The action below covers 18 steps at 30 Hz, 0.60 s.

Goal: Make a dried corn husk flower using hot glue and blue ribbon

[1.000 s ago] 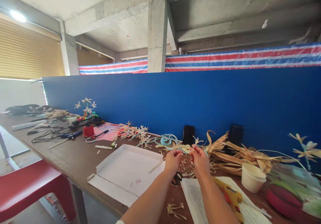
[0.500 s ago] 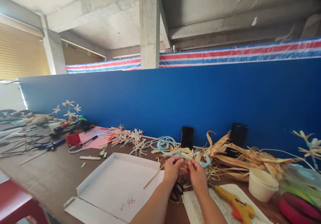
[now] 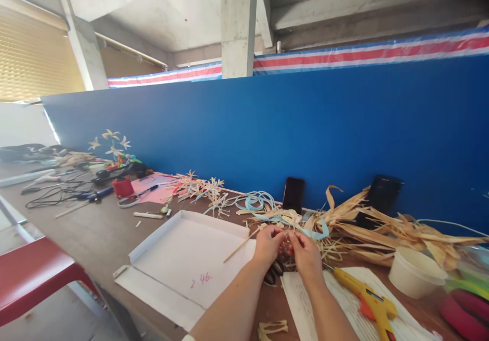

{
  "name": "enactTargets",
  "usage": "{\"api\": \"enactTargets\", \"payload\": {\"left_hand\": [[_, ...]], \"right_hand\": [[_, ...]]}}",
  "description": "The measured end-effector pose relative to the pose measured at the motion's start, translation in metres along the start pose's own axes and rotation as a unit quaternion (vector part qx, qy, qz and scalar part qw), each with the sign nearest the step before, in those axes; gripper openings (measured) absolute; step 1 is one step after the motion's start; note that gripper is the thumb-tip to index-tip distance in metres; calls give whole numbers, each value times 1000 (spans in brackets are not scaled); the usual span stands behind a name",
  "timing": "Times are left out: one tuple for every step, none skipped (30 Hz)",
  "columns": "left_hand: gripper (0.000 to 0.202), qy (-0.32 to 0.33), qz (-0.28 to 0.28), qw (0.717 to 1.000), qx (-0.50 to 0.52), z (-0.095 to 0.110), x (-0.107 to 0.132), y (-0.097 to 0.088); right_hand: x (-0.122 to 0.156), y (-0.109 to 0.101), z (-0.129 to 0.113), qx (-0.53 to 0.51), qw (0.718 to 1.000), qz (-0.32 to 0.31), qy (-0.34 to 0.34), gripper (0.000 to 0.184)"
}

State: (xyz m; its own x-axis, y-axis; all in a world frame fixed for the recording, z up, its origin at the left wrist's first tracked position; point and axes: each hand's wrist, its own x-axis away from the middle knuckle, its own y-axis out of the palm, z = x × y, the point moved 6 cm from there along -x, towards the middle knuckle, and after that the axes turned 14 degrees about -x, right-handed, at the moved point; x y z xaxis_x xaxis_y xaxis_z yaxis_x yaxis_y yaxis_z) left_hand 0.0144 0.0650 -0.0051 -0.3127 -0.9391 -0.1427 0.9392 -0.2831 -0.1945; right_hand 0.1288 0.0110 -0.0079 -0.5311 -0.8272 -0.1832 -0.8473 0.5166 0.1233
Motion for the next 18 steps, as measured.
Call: {"api": "enactTargets", "payload": {"left_hand": [[15, 1, 3, 1000, -10, -1, 0, 0], [15, 1, 5, 1000, -21, -2, 0, 0], [16, 0, 8, 999, -31, -3, 1, -1], [16, -1, 10, 999, -40, -4, 1, -1], [16, 0, 11, 999, -49, -4, 1, -1], [15, 2, 12, 998, -56, -4, 1, -1], [15, 4, 12, 998, -64, -4, 1, -1], [14, 6, 12, 997, -73, -4, 1, -1], [14, 8, 12, 997, -81, -4, 1, 0], [14, 10, 12, 996, -90, -4, 2, 0], [14, 11, 12, 995, -99, -4, 2, 0], [15, 14, 13, 994, -108, -3, 3, -1], [15, 18, 15, 993, -117, -2, 4, -1], [15, 23, 19, 992, -126, -2, 4, -2], [15, 30, 24, 990, -136, -1, 5, -3], [15, 38, 29, 988, -145, 0, 5, -3], [14, 47, 33, 986, -154, 0, 6, -4], [14, 55, 36, 985, -161, 0, 6, -4]], "right_hand": [[0, -1, 0, 15, 1000, -2, -2, 43], [1, -1, -1, 28, 1000, -5, -5, 43], [1, -1, -3, 39, 999, -9, -8, 43], [2, 0, -5, 50, 999, -14, -13, 43], [2, 0, -6, 60, 998, -20, -19, 42], [2, 1, -7, 68, 997, -25, -24, 42], [3, 2, -8, 73, 997, -28, -27, 41], [3, 2, -8, 76, 996, -30, -28, 41], [2, 2, -7, 76, 996, -30, -26, 40], [2, 2, -6, 77, 996, -30, -24, 40], [1, 2, -5, 79, 996, -30, -24, 39], [1, 2, -4, 83, 996, -31, -27, 39], [0, 1, -3, 89, 995, -30, -32, 38], [0, 1, -3, 96, 994, -27, -40, 37], [-1, 0, -3, 102, 993, -23, -48, 36], [-2, 0, -3, 109, 992, -18, -55, 35], [-2, -1, -3, 114, 992, -13, -61, 34], [-3, -1, -3, 118, 991, -10, -64, 33]]}}
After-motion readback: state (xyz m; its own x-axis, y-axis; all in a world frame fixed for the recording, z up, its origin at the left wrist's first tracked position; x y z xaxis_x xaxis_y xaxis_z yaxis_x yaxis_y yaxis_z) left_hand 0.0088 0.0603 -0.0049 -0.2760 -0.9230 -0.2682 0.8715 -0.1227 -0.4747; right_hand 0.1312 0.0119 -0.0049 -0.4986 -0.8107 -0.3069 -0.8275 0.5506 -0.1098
